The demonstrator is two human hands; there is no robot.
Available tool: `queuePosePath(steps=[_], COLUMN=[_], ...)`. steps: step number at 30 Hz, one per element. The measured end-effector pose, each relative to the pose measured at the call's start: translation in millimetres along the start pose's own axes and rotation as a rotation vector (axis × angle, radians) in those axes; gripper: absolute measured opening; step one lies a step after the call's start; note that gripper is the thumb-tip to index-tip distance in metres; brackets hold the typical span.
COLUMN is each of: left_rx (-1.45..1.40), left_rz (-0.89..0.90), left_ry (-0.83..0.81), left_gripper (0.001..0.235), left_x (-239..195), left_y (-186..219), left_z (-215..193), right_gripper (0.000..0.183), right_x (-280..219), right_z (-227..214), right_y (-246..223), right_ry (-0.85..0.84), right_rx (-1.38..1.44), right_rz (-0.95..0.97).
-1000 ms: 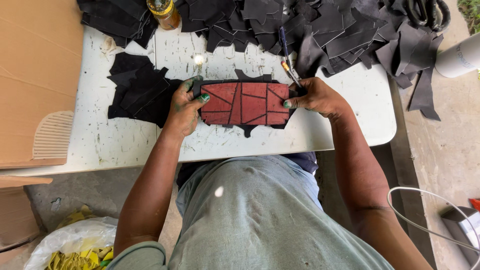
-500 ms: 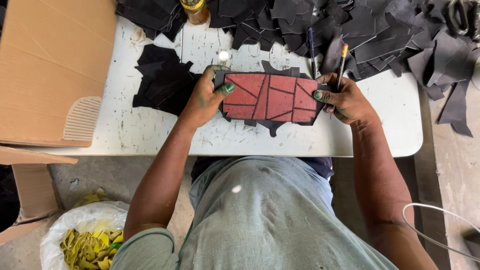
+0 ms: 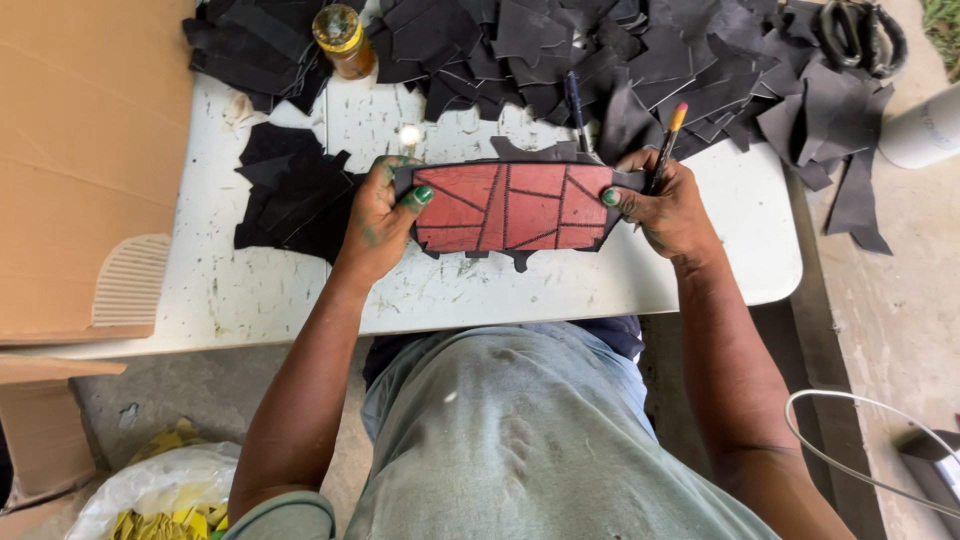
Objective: The person uses a pencil to draw lines on a red rectangular piece of material placed on a white table. They handle several black leather pieces, aligning them with the red piece and marking them. The person repeatedly picks up, aligns, and marks the black pieces throughout the clip.
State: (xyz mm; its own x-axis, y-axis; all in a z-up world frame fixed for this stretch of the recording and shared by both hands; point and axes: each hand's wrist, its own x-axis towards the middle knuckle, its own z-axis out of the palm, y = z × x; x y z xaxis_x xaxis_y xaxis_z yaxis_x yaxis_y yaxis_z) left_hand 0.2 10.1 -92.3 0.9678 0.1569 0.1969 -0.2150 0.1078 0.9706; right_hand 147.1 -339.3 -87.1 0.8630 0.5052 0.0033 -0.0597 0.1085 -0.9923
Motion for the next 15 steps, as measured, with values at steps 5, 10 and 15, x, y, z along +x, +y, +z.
queuePosePath(steps=[5,10,15], left_rx=[0.049,-0.152,0.133], left_rz=[-0.029,-0.233,-0.238], left_ry=[0.067,0.099,0.027], left_gripper=[0.031,0.034,0.034], left_x=[1,6,12], left_y=[1,8,19], left_z=[9,8,5], right_gripper=[0.041,0.028,0.022], right_x=[-7,1,9], right_z=[11,15,8], right_y=[-17,-8,-5], right_ry=[0.006,-0.038,-0.049], right_rx=[0.223,0.178,0.035], right_rz=[0.134,0.238,0.237])
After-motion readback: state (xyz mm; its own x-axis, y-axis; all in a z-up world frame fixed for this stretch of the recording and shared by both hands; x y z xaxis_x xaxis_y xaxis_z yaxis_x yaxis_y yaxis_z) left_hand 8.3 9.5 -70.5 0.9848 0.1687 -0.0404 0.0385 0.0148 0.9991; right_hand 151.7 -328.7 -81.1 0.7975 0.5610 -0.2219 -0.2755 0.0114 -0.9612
